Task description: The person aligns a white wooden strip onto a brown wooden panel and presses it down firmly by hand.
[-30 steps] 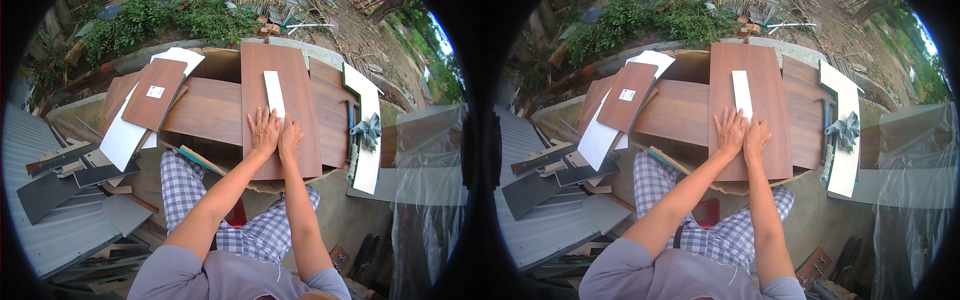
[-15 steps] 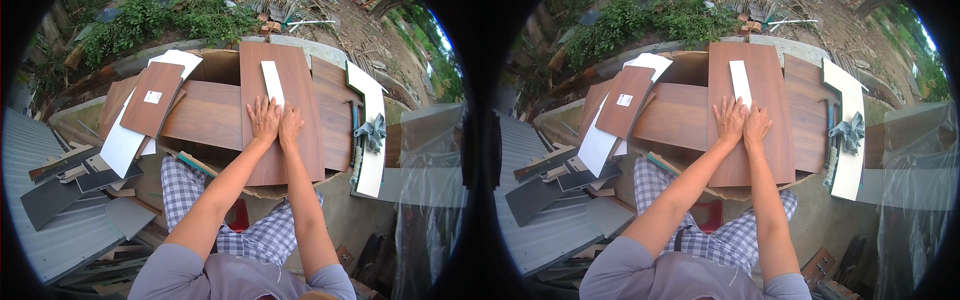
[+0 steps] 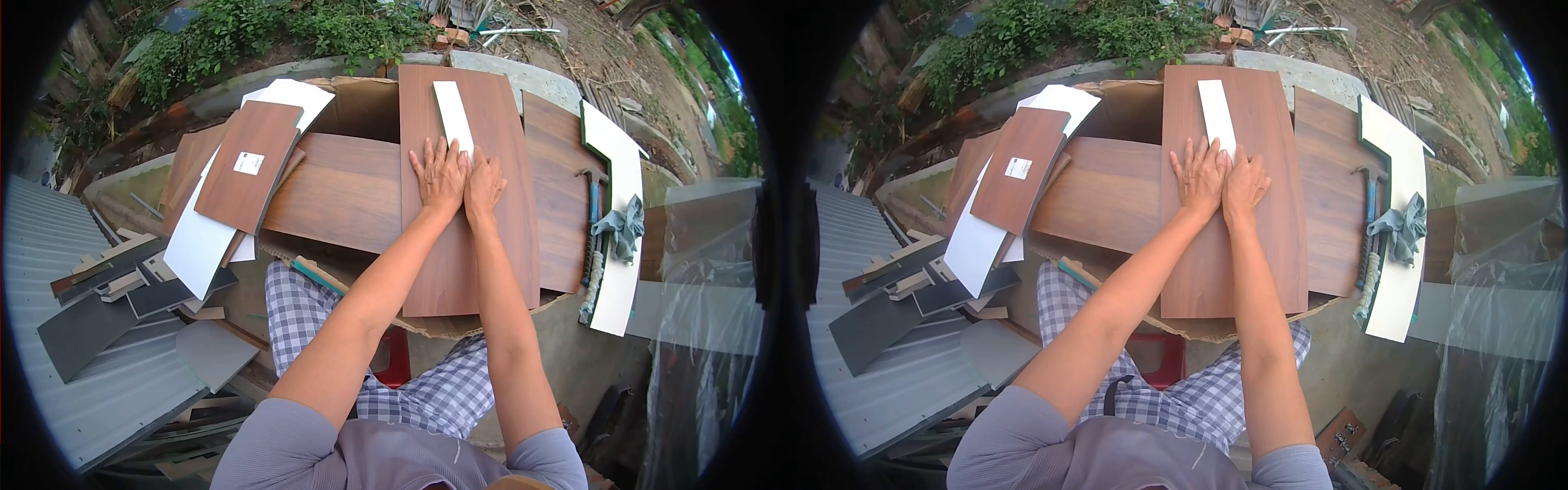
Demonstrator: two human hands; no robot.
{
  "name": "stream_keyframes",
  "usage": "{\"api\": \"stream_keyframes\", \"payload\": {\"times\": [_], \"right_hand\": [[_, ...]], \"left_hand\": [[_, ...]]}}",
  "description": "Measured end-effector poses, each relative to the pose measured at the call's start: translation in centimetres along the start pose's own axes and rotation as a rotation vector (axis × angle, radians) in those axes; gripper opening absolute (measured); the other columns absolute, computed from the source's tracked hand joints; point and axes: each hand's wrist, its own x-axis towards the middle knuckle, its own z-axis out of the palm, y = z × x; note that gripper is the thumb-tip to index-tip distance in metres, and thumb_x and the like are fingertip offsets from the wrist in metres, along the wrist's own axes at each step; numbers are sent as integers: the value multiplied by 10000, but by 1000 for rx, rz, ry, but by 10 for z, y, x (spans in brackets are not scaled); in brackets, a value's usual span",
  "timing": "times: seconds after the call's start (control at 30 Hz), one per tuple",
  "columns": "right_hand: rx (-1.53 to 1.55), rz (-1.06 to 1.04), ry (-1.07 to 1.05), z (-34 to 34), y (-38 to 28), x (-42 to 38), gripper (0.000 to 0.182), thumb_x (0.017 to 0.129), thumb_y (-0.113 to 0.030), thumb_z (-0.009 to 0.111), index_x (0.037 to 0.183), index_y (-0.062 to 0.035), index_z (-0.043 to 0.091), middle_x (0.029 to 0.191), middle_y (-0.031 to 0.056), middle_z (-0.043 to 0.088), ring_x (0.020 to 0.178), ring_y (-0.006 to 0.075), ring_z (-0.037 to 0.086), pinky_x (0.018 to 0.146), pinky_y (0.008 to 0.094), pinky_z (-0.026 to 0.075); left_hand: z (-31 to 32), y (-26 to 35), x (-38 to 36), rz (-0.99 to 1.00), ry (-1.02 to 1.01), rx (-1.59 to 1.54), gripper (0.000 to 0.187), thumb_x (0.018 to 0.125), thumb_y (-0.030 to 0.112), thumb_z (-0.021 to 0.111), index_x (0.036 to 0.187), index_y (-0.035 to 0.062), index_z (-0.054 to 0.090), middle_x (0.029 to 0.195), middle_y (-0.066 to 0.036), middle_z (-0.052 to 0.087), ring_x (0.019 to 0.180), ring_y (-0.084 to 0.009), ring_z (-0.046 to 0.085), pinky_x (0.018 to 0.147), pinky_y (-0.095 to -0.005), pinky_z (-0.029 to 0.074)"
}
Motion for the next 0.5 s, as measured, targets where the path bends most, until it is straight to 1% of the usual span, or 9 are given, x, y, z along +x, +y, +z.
{"api": "stream_keyframes", "payload": {"times": [0.07, 0.2, 0.27, 0.5], "right_hand": [[-2, -5, 14, 3, -1, 6, 296, 896, -330, 534, 1113, -143, 607, 927, 134, 563, 882, 288, 579, 743, 443, 389], [-28, 5, 11, 9, -4, 16, 299, 896, -339, 532, 1110, -143, 608, 920, 135, 562, 880, 284, 578, 737, 444, 386], [-9, -13, 55, 12, -4, 19, 304, 896, -348, 530, 1106, -142, 608, 917, 137, 563, 876, 295, 580, 741, 449, 384], [21, 5, 27, 13, -8, 29, 313, 897, -351, 528, 1117, -143, 607, 929, 144, 564, 893, 319, 587, 761, 455, 381]], "left_hand": [[2, -1, 7, 4, -3, -35, 454, 951, 354, 378, 1292, 82, 504, 1357, -173, 447, 1331, -368, 291, 1087, -582, 93], [4, -2, 17, -3, 2, -43, 446, 950, 348, 381, 1283, 82, 512, 1350, -170, 455, 1327, -367, 298, 1086, -584, 97], [5, -2, 21, -16, -1, -11, 435, 952, 337, 379, 1297, 107, 508, 1348, -137, 469, 1331, -342, 300, 1092, -573, 90], [11, -4, 32, -12, 24, -4, 423, 949, 331, 386, 1285, 114, 524, 1337, -131, 482, 1328, -342, 305, 1091, -576, 92]]}}
